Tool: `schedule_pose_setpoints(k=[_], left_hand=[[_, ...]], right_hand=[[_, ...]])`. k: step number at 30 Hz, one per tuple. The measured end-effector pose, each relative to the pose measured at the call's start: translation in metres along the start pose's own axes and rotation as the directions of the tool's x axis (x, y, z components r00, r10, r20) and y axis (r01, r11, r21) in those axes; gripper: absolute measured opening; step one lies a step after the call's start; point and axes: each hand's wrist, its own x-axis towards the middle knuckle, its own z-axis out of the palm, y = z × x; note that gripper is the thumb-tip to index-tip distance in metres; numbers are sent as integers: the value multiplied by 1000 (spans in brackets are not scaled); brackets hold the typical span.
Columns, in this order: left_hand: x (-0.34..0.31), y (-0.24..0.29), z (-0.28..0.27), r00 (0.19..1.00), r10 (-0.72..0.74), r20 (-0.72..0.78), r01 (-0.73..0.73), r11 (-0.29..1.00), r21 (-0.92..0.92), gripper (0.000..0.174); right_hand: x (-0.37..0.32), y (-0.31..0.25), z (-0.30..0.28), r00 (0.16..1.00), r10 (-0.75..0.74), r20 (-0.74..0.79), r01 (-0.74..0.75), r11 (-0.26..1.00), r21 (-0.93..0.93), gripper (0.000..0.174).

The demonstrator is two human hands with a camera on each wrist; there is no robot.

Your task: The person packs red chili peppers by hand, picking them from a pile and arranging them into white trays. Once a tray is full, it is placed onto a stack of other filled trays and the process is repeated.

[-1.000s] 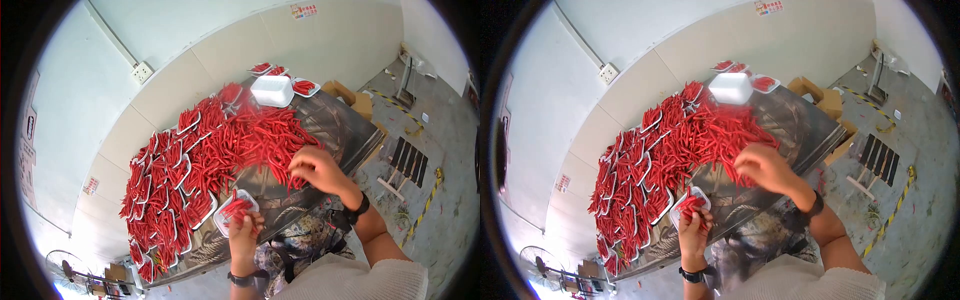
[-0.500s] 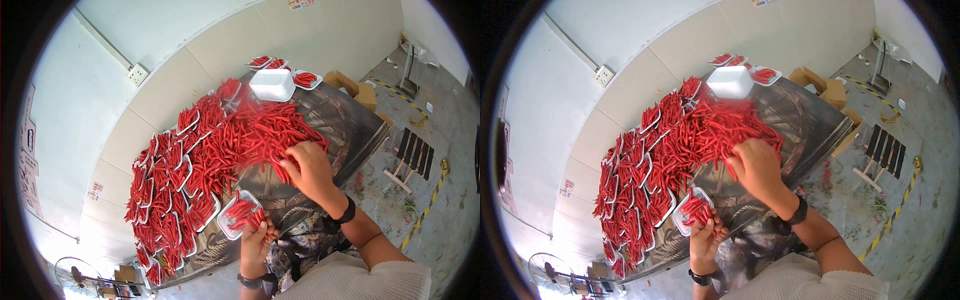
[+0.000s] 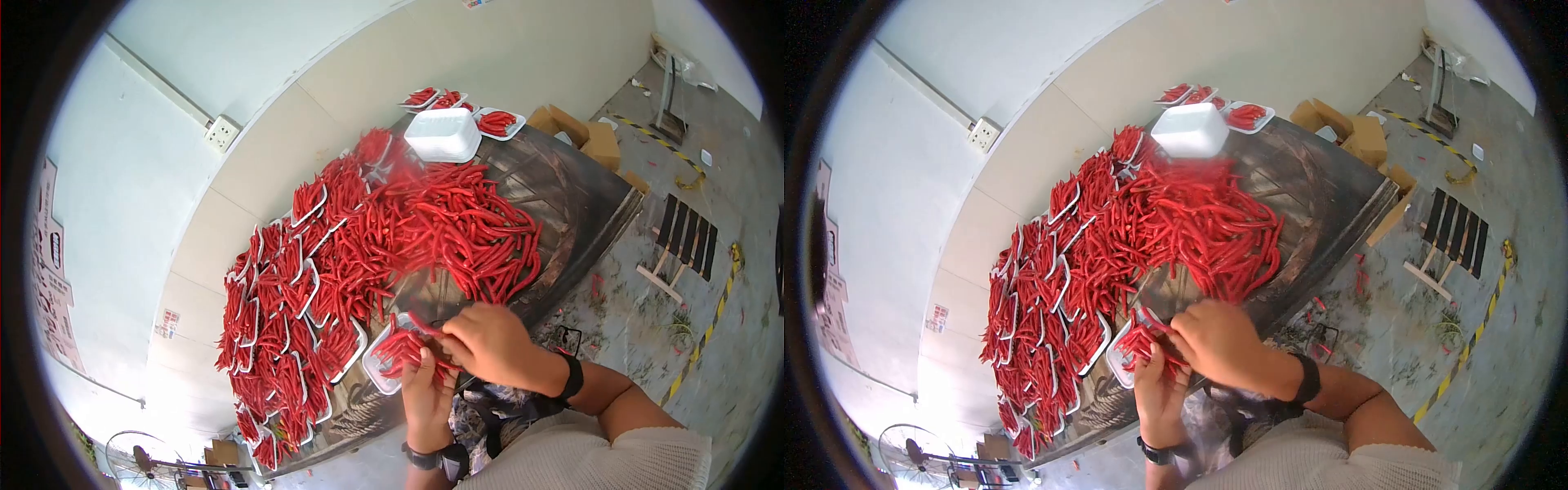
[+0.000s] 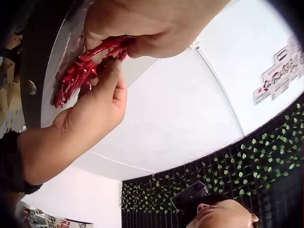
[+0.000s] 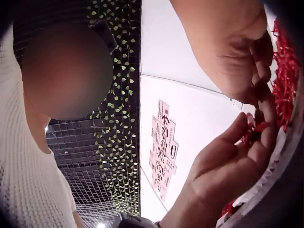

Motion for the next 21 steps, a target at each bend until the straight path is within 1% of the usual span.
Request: schedule_pose_setpoints(k=[2, 3, 4, 6, 7, 9, 10, 11, 12, 14, 16, 17, 18, 19, 20, 21], left_hand=[[3, -1, -4, 1000, 27, -15, -27, 1000, -10, 30], [2, -1, -4, 998, 15, -56, -16, 1000, -15, 26], [2, -2, -5, 998, 15, -61, -16, 1000, -16, 26], [2, -2, -11, 996, 1, -86, -6, 998, -58, 22], [3, -3, -13, 996, 3, -87, -8, 998, -58, 22], [4, -6, -16, 1000, 20, 1, -19, 982, -187, 22], [2, -5, -16, 1000, 20, -2, -20, 982, -189, 22], [0, -4, -12, 1000, 2, -21, -5, 989, -148, 23], [-2, -2, -9, 999, -15, -40, 10, 994, -108, 24], [-3, -1, -4, 999, -29, -39, 25, 995, -96, 21], [-2, -4, -9, 998, -20, 59, 29, 988, -154, 19], [-1, -5, -12, 998, -18, 54, 27, 987, -159, 19], [-1, -7, -15, 997, -3, 81, 18, 983, -182, 19], [-2, -8, -17, 994, 13, 107, 10, 978, -206, 19], [-4, -9, -17, 995, 13, 100, 8, 977, -211, 19], [-6, -8, -17, 998, -1, 63, 11, 985, -170, 20]], right_hand=[[-5, -9, 2, 994, 13, 109, -13, 1000, -2, 11], [-7, -7, 4, 993, -7, 117, 3, 999, 32, 11], [-7, -5, 4, 993, -6, 121, 2, 999, 35, 11], [-2, 2, 4, 985, -137, 103, 115, 973, 202, 11], [3, 7, 2, 985, -139, 104, 116, 972, 203, 11], [18, 21, -5, 999, -21, -32, 23, 999, 48, 13], [26, 33, -3, 994, 23, -109, -31, 997, -76, 15], [36, 42, -3, 981, 24, -194, -62, 980, -190, 16], [43, 49, -3, 981, 22, -191, -59, 980, -189, 16], [50, 60, -4, 984, 138, -113, -174, 878, -446, 14], [51, 62, -4, 986, 129, -103, -161, 877, -452, 15], [50, 64, -3, 988, 122, -94, -152, 875, -459, 16], [48, 66, -2, 989, 122, -84, -147, 876, -459, 16], [45, 68, 0, 986, 125, -112, -162, 884, -438, 15], [43, 68, 1, 981, 128, -143, -177, 891, -418, 14], [41, 67, 0, 982, 127, -138, -174, 892, -417, 14]])
